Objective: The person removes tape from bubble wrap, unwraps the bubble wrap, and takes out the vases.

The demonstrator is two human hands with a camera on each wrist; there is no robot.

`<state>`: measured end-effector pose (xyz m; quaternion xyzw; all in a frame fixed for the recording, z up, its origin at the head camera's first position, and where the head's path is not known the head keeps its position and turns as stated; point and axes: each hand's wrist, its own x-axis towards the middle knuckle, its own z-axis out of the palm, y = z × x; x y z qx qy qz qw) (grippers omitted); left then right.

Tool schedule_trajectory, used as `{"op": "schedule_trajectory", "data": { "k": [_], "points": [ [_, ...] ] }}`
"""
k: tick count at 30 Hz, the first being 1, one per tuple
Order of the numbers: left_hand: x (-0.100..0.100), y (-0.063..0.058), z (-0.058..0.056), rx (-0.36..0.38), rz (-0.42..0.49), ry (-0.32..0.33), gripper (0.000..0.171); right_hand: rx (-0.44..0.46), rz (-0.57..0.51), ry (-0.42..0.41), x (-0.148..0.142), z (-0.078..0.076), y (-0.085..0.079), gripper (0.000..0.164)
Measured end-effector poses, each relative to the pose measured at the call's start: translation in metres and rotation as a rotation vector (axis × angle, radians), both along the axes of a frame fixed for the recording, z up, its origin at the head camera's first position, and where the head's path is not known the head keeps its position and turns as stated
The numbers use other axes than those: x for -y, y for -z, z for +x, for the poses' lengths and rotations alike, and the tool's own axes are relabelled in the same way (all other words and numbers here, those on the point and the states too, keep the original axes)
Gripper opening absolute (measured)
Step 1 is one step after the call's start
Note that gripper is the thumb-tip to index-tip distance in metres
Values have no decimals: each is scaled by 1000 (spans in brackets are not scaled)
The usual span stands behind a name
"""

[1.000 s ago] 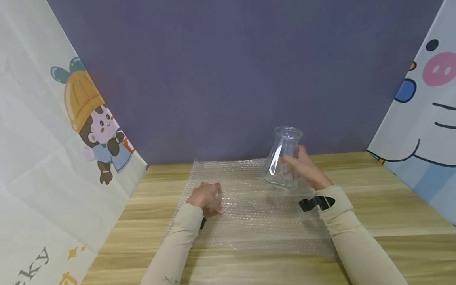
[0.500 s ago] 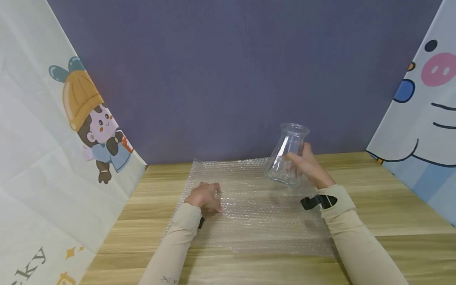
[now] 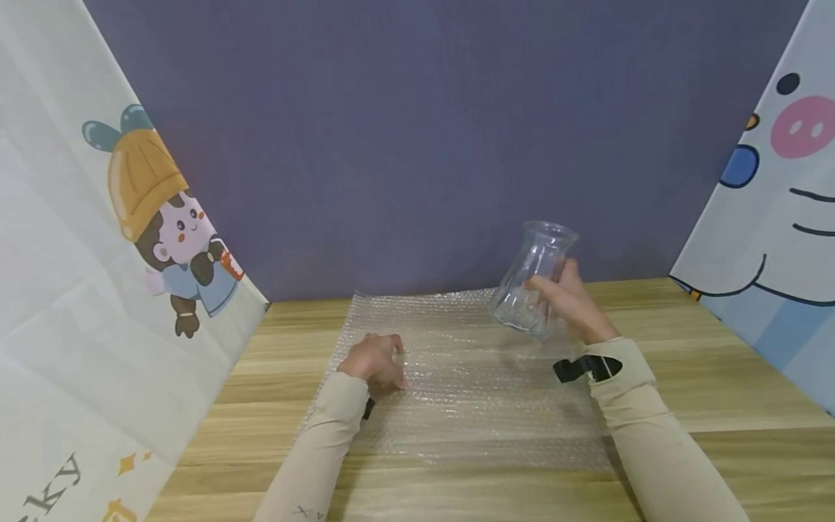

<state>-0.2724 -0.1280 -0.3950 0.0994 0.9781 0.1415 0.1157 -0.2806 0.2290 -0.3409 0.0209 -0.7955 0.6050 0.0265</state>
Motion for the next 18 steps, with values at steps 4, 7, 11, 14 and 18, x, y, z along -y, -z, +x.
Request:
{"op": "schedule_trajectory", "data": {
  "k": [4,7,11,14,18],
  "points": [
    [-1,2,1,-7,2,-13,69,10,9,1,-1,3,-1,82],
    [-2,4,1,-19,-4,-26,68,14,23,5,-2,4,-1,84],
    [-5,5,2,-32,2,-51,69,9,36,21,-3,3,-2,85],
    [-7,6,2,-37,7,-70,69,1,38,26,-3,2,-3,85],
    [-9,5,1,-40,-8,-94,67,-6,42,28,-3,1,-3,83]
  ]
}}
